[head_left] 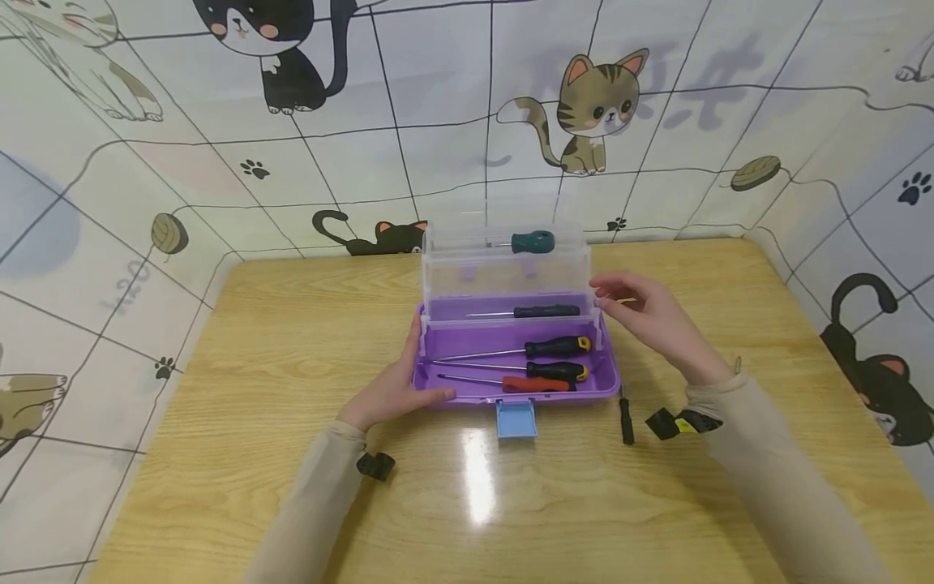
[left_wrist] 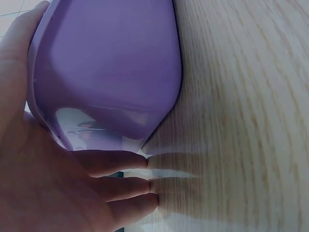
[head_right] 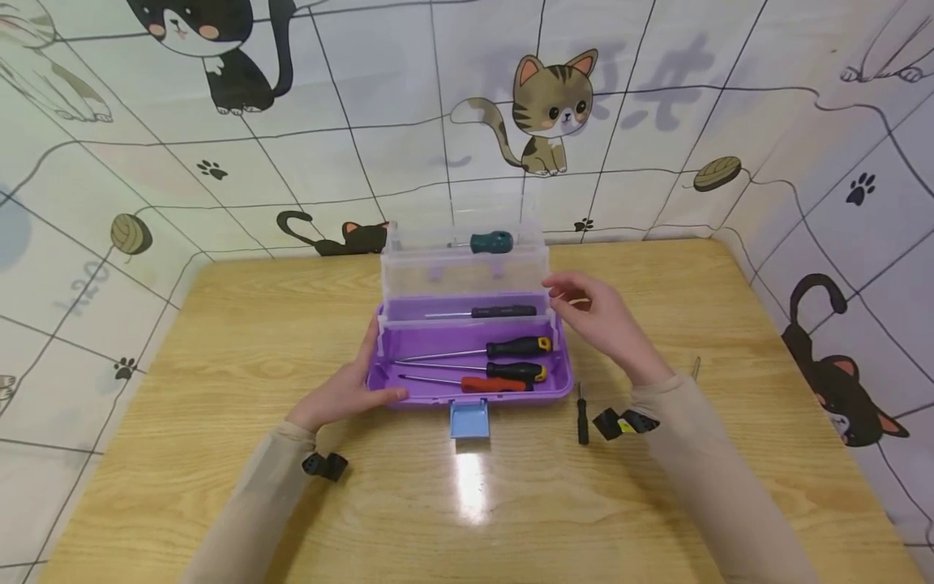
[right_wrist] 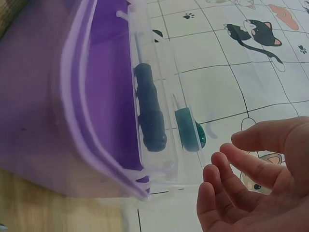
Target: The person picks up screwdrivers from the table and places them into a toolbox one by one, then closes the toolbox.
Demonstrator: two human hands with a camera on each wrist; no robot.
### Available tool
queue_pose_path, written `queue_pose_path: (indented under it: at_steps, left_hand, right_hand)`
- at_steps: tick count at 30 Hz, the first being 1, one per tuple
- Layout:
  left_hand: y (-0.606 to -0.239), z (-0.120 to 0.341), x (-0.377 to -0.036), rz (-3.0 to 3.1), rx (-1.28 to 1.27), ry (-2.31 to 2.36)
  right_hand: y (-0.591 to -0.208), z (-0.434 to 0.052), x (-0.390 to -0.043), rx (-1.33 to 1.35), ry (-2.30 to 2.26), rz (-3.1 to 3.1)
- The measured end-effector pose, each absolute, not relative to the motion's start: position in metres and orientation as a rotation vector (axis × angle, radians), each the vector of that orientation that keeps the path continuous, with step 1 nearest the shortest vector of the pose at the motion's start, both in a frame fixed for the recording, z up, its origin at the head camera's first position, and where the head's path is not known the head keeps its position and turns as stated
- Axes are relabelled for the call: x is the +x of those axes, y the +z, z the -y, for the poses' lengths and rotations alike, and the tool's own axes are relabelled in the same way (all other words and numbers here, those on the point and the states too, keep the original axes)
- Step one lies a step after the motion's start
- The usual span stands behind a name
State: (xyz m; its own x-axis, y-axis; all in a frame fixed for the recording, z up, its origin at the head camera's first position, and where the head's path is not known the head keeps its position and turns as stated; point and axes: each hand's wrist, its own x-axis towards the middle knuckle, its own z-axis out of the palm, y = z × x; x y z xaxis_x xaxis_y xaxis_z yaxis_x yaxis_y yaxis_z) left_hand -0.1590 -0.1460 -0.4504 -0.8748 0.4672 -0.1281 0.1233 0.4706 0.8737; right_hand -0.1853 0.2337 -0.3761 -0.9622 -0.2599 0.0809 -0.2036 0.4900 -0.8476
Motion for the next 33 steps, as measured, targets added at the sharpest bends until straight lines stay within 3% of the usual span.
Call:
queue_pose_path:
  at_steps: [33]
  left_hand:
    - [-0.454,0.147,-0.161,-2.386,0.482,1.336]
  right_hand:
    - [-0.433,-0.270,-0.141,-0.337,-1.370,-2.656]
